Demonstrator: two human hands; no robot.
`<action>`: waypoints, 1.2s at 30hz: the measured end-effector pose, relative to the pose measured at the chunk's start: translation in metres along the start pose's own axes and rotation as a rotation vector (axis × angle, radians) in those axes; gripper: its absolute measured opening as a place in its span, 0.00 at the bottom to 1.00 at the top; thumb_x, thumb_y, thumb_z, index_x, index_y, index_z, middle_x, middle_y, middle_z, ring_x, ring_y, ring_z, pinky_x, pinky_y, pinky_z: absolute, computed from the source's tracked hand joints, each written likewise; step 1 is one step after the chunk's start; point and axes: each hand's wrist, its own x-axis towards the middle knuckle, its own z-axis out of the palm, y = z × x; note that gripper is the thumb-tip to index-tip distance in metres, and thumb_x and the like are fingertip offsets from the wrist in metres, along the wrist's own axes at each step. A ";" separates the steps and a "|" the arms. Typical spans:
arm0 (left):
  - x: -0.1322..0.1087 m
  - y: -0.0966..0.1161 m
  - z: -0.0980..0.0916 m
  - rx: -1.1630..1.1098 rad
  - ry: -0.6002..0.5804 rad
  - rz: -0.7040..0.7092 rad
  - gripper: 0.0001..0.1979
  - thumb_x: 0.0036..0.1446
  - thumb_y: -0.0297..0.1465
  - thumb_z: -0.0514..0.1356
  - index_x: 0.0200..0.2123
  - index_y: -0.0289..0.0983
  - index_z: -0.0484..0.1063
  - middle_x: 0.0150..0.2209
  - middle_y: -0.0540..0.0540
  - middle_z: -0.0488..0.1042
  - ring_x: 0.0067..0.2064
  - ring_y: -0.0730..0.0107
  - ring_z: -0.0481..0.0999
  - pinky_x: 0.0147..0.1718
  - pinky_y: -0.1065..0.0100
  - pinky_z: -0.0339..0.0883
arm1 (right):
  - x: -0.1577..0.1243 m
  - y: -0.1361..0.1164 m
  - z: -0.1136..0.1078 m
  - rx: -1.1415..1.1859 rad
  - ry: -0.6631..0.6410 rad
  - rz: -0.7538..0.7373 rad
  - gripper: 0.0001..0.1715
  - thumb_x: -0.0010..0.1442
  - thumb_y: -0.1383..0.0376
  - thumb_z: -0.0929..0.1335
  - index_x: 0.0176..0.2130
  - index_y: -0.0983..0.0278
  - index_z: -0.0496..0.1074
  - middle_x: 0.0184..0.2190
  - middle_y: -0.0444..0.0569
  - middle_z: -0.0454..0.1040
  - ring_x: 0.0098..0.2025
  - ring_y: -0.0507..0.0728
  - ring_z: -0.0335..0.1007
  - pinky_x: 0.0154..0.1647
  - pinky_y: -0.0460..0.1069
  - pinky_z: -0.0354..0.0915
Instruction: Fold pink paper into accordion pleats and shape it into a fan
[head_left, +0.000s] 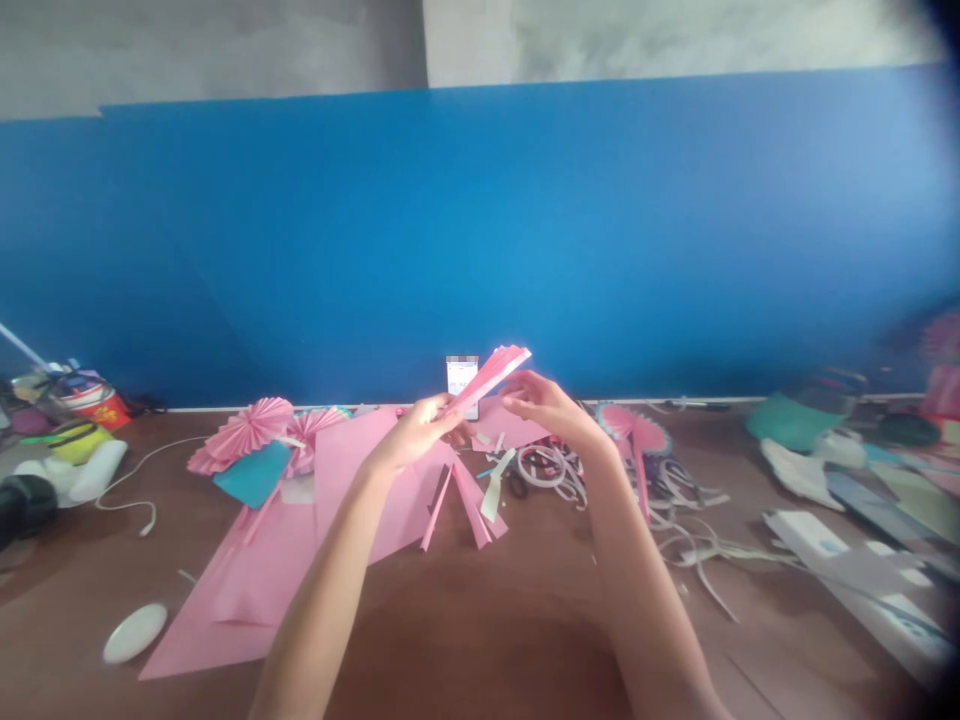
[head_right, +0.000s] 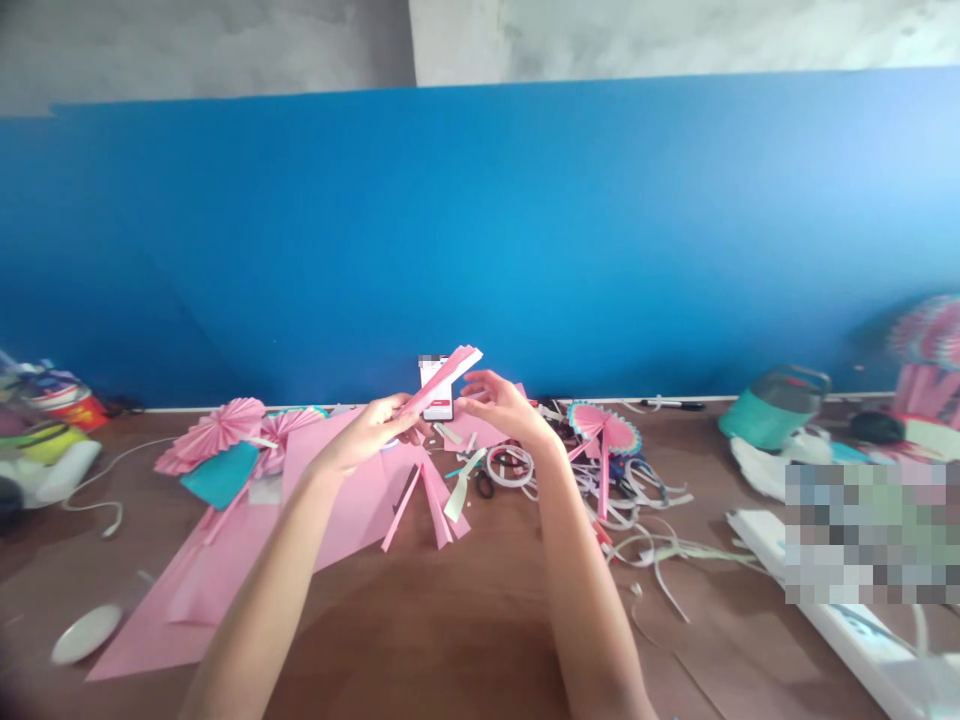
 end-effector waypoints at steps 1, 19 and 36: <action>0.001 -0.001 0.000 0.004 -0.025 -0.001 0.22 0.60 0.44 0.62 0.48 0.33 0.74 0.39 0.35 0.81 0.35 0.64 0.80 0.38 0.66 0.70 | -0.002 -0.008 0.001 0.143 0.015 -0.061 0.31 0.59 0.52 0.71 0.56 0.64 0.67 0.52 0.54 0.76 0.47 0.57 0.74 0.44 0.49 0.69; 0.004 -0.007 0.022 -0.040 -0.130 0.042 0.24 0.60 0.44 0.62 0.54 0.33 0.72 0.44 0.36 0.79 0.45 0.58 0.81 0.49 0.57 0.71 | 0.004 -0.018 0.024 0.477 0.179 -0.138 0.29 0.43 0.52 0.80 0.39 0.64 0.72 0.27 0.43 0.74 0.27 0.52 0.69 0.27 0.47 0.66; 0.007 -0.013 0.029 -0.045 -0.177 -0.047 0.23 0.63 0.50 0.56 0.47 0.35 0.68 0.24 0.56 0.55 0.21 0.79 0.57 0.22 0.70 0.49 | 0.005 -0.017 0.023 0.382 0.275 -0.099 0.23 0.45 0.50 0.78 0.31 0.66 0.76 0.22 0.45 0.74 0.23 0.52 0.67 0.24 0.47 0.64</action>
